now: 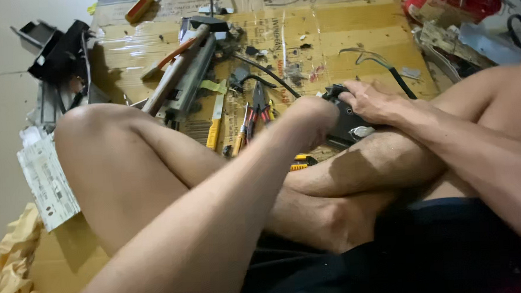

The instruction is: The person sits on the floor and uses a screwdriver to repeatedly tighten and loosen screws on a small black electronic device. They hold the device steady with one hand while manipulating the screwdriver with the other.

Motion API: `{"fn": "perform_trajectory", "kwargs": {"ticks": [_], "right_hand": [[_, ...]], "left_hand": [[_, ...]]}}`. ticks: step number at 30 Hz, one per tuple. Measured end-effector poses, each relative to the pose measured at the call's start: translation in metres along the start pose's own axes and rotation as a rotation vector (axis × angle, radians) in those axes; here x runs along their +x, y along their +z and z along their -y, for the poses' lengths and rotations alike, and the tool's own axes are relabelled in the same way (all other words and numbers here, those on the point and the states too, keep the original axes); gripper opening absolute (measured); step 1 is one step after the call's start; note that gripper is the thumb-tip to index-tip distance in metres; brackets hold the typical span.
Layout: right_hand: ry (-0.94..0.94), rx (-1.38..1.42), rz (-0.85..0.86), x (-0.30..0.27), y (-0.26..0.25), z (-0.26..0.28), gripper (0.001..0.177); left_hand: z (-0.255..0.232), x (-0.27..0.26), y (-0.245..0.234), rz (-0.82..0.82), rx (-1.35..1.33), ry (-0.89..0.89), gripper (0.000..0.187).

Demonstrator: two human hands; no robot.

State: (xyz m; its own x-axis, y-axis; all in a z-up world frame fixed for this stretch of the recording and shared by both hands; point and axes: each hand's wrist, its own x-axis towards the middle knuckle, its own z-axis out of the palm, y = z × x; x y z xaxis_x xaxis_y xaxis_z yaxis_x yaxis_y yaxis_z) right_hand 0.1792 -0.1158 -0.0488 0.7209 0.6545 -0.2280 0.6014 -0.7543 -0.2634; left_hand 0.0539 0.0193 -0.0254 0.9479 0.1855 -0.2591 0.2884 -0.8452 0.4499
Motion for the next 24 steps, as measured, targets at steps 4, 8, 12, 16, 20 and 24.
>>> {"fn": "perform_trajectory", "kwargs": {"ticks": [4,8,12,16,20,24], "right_hand": [[0.02,0.185,0.044,0.0,-0.003,0.001,0.028],[0.123,0.121,0.072,0.03,0.038,-0.029,0.045],[0.096,0.08,0.081,-0.011,0.003,0.005,0.038],[0.041,-0.057,0.031,0.01,0.016,-0.018,0.039],[0.055,-0.083,0.056,-0.004,0.005,0.0,0.043],[0.019,-0.042,0.039,0.027,0.03,-0.027,0.04]], "left_hand": [[0.016,-0.005,0.004,0.558,-1.805,-0.677,0.029],[0.006,-0.031,-0.013,0.466,-1.956,-0.735,0.028],[-0.005,-0.037,-0.011,0.253,-1.468,-0.501,0.011],[-0.015,-0.038,-0.006,-0.165,-0.217,-0.188,0.018],[-0.003,-0.054,0.019,-0.546,0.584,0.322,0.011],[-0.006,-0.047,0.036,-0.463,0.65,0.366,0.026]]}}
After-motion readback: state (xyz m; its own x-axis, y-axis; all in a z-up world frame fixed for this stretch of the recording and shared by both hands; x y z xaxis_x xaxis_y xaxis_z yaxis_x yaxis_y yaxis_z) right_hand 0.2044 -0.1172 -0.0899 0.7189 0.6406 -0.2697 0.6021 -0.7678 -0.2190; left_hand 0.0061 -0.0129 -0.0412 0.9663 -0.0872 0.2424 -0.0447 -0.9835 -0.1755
